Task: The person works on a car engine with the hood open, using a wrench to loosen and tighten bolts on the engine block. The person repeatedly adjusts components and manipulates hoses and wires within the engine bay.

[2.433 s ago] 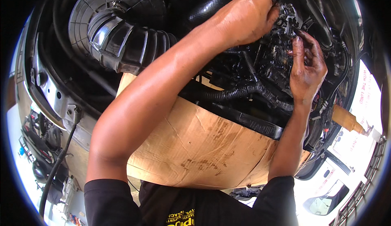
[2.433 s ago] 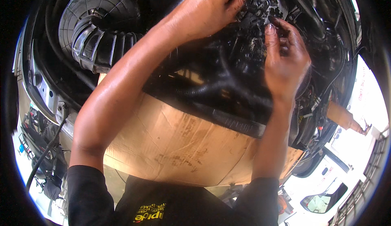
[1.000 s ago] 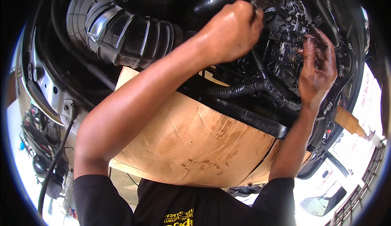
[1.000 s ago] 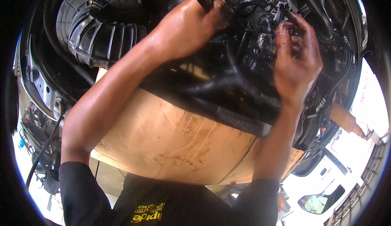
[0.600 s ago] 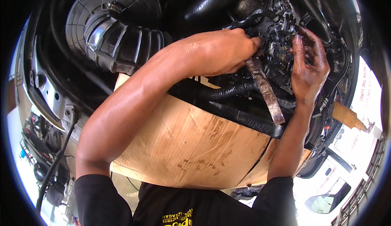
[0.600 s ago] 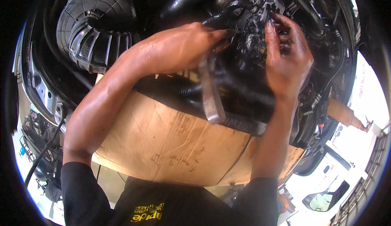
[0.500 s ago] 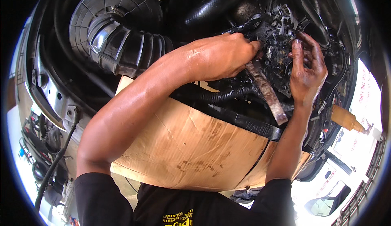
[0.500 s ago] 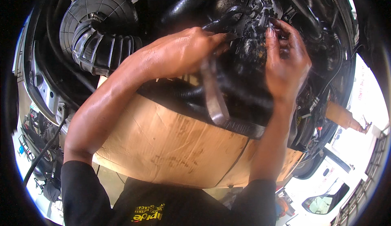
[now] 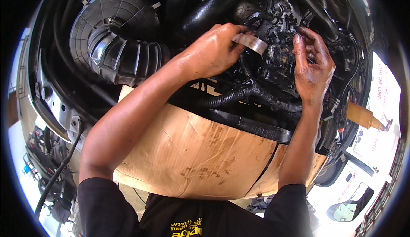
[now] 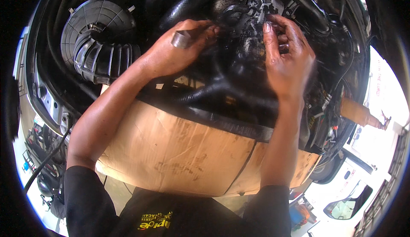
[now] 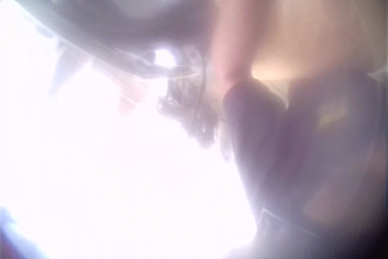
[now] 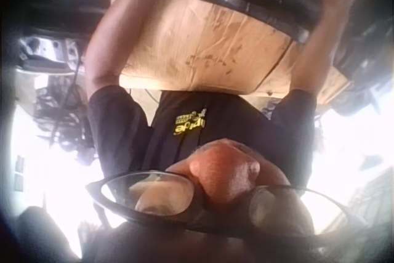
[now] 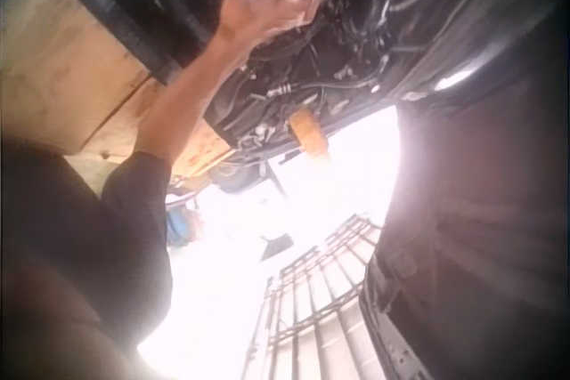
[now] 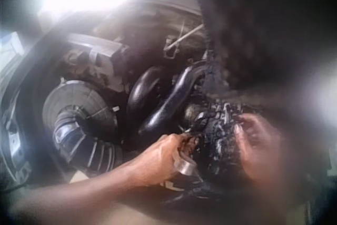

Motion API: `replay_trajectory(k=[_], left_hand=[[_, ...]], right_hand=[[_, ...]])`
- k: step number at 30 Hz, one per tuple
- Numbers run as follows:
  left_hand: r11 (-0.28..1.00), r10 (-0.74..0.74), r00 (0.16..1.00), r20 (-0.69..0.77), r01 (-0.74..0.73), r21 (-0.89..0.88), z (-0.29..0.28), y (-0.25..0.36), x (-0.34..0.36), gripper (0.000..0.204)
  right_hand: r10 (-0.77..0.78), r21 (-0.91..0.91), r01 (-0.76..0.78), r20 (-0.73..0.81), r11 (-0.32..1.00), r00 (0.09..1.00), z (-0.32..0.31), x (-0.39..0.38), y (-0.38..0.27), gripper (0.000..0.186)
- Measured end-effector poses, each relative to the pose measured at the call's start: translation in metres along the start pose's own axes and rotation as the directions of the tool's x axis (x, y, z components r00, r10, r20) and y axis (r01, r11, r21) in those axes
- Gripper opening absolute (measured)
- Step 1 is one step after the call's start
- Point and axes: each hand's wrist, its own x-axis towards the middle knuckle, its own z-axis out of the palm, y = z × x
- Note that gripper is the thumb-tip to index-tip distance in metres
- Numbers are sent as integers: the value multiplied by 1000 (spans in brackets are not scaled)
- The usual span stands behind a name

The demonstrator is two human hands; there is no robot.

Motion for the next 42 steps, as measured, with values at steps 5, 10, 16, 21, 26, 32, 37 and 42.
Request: replay_trajectory(k=[5, 10, 16, 21, 26, 32, 37, 42], left_hand=[[987, -73, 984, -165, 48, -153, -3, 6, 10, 20], [997, -65, 998, -9, 65, -33, 5, 5, 1, 30], [924, -287, 954, 83, 298, -240, 7, 7, 5, 24], [990, 139, 941, 309, -124, -69, -1, -7, -2, 32], [972, 174, 888, 426, -224, 70, -24, -14, 5, 41], [837, 154, 907, 391, -330, 437, -6, 0, -4, 36], [810, 272, 873, 406, -435, 393, 0, -14, 0, 35], [724, 365, 867, 340, -493, 481, 2, -15, -2, 34]], right_hand=[[30, -27, -29, 32, 999, 999, 3, -2, -1, 24], [31, -42, -29, 43, 999, 999, 6, -4, -5, 24], [28, -67, -21, 107, 998, 994, 10, -4, -2, 25], [30, -91, -18, 127, 996, 992, 10, -4, -2, 26], [48, -72, -38, 138, 997, 989, 8, -2, -8, 25], [57, -116, -36, 180, 993, 982, 8, -3, -5, 25], [62, -133, -38, 182, 990, 981, 7, -2, -9, 25], [33, -145, -10, 163, 989, 986, 6, -3, -8, 26]])
